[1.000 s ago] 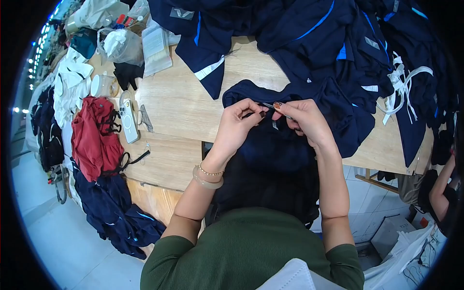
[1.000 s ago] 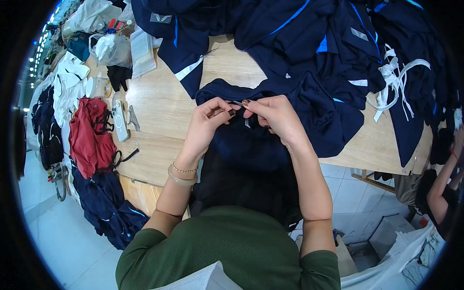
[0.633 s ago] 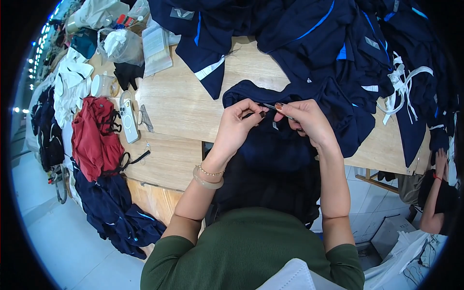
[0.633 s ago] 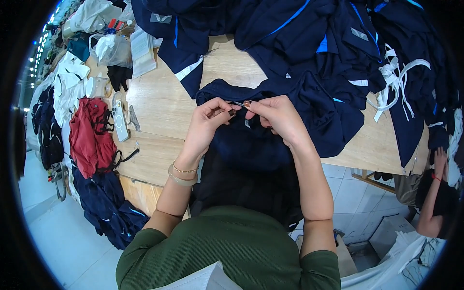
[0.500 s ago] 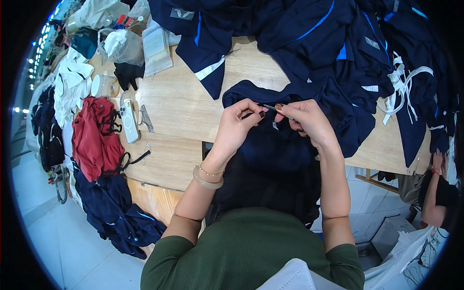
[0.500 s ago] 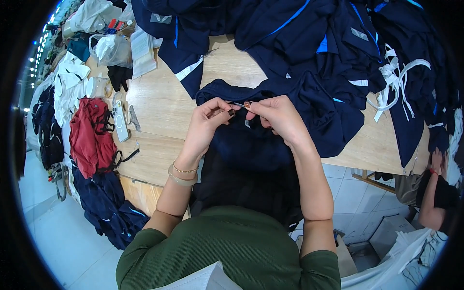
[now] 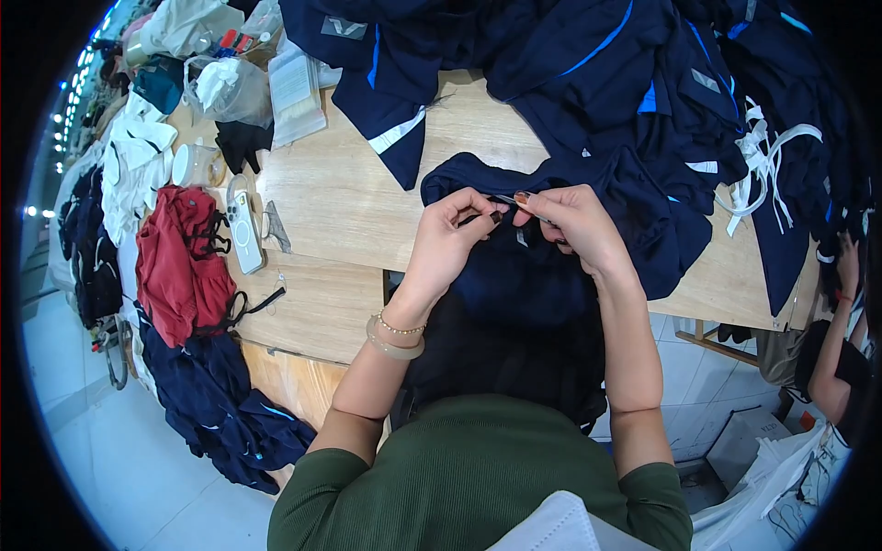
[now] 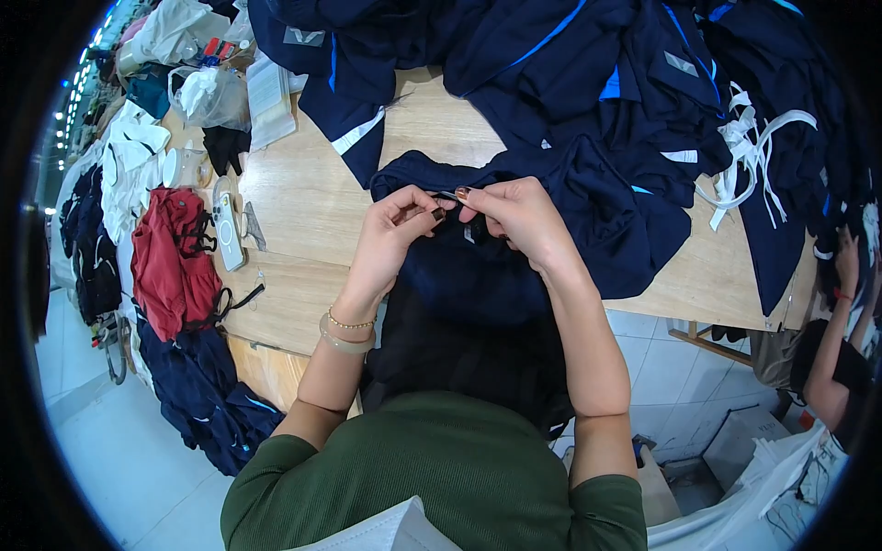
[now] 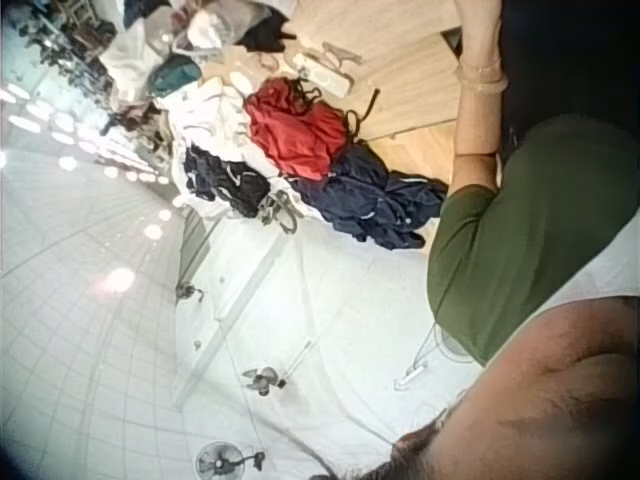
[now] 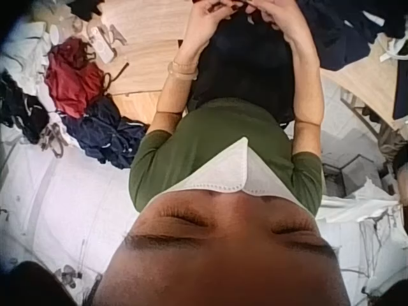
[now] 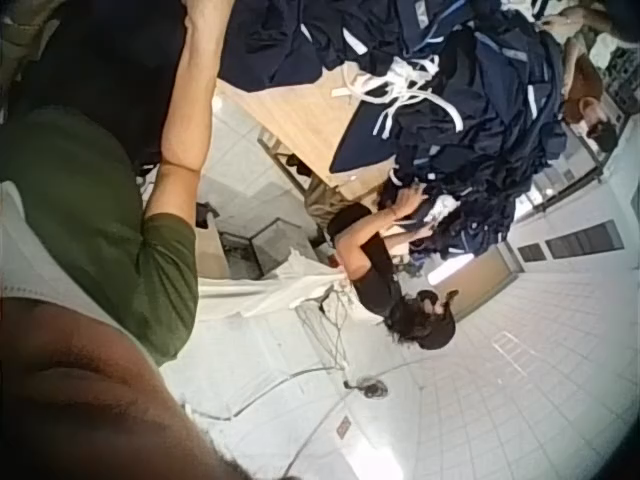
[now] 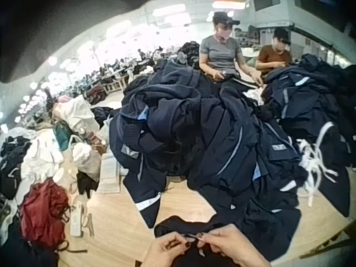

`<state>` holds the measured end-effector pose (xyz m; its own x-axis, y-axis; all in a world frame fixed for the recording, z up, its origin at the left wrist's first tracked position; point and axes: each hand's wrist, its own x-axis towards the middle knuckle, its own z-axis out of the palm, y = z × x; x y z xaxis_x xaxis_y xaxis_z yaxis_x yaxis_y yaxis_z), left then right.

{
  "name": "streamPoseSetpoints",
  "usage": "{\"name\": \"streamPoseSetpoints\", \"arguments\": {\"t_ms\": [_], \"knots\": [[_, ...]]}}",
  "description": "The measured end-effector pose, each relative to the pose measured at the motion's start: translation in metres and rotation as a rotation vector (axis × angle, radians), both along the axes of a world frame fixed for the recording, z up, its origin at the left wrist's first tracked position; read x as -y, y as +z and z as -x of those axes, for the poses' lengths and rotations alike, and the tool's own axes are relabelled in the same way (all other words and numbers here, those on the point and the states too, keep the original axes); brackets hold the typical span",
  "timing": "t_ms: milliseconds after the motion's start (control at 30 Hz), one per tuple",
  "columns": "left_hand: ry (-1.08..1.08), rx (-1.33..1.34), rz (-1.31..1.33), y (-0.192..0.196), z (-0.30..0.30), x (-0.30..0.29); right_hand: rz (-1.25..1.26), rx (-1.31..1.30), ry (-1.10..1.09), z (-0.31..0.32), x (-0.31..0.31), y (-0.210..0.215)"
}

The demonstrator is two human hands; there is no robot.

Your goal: Trimming loose threads and excess fabric from blue garments using thread snips on a factory workbench.

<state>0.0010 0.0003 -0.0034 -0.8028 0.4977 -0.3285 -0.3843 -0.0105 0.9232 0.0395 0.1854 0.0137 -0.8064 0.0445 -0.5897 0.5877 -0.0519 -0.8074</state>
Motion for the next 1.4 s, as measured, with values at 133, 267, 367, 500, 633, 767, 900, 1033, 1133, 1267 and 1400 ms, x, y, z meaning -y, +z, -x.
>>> {"name": "streamPoseSetpoints", "arguments": {"t_ms": [133,267,367,500,633,767,900,1033,1133,1267,1400], "knots": [[0.029,-0.073,-0.003,0.002,-0.002,0.0,-0.02,-0.026,-0.012,0.0,0.0,0.003],[-0.02,-0.064,0.069,0.022,-0.001,0.026,0.019,-0.079,-0.066,-0.013,-0.021,0.009],[-0.13,-0.032,0.102,0.041,0.004,0.068,-0.01,-0.166,-0.178,-0.028,-0.046,0.014],[-0.092,-0.074,0.249,0.048,0.009,0.129,-0.015,-0.206,-0.32,-0.044,-0.066,0.014],[-0.163,-0.025,0.712,0.033,0.01,0.178,-0.05,-0.255,-0.416,-0.054,-0.076,0.018],[-0.216,-0.025,1.327,0.018,0.001,0.199,-0.069,-0.292,-0.445,-0.056,-0.079,0.018],[-0.164,-0.555,1.342,0.011,-0.009,0.19,-0.107,-0.31,-0.453,-0.056,-0.077,0.023],[0.066,-1.204,1.133,0.015,0.003,0.148,-0.127,-0.363,-0.505,-0.055,-0.073,0.024],[0.255,-0.333,0.8,0.031,0.008,0.125,-0.135,-0.489,-0.685,-0.056,-0.077,0.023],[0.387,-0.566,0.718,0.009,0.019,0.12,-0.049,-0.591,-0.762,-0.075,-0.104,0.01],[0.381,-0.419,0.815,0.007,0.026,0.101,-0.238,-0.51,-0.851,-0.089,-0.12,0.003]]}}
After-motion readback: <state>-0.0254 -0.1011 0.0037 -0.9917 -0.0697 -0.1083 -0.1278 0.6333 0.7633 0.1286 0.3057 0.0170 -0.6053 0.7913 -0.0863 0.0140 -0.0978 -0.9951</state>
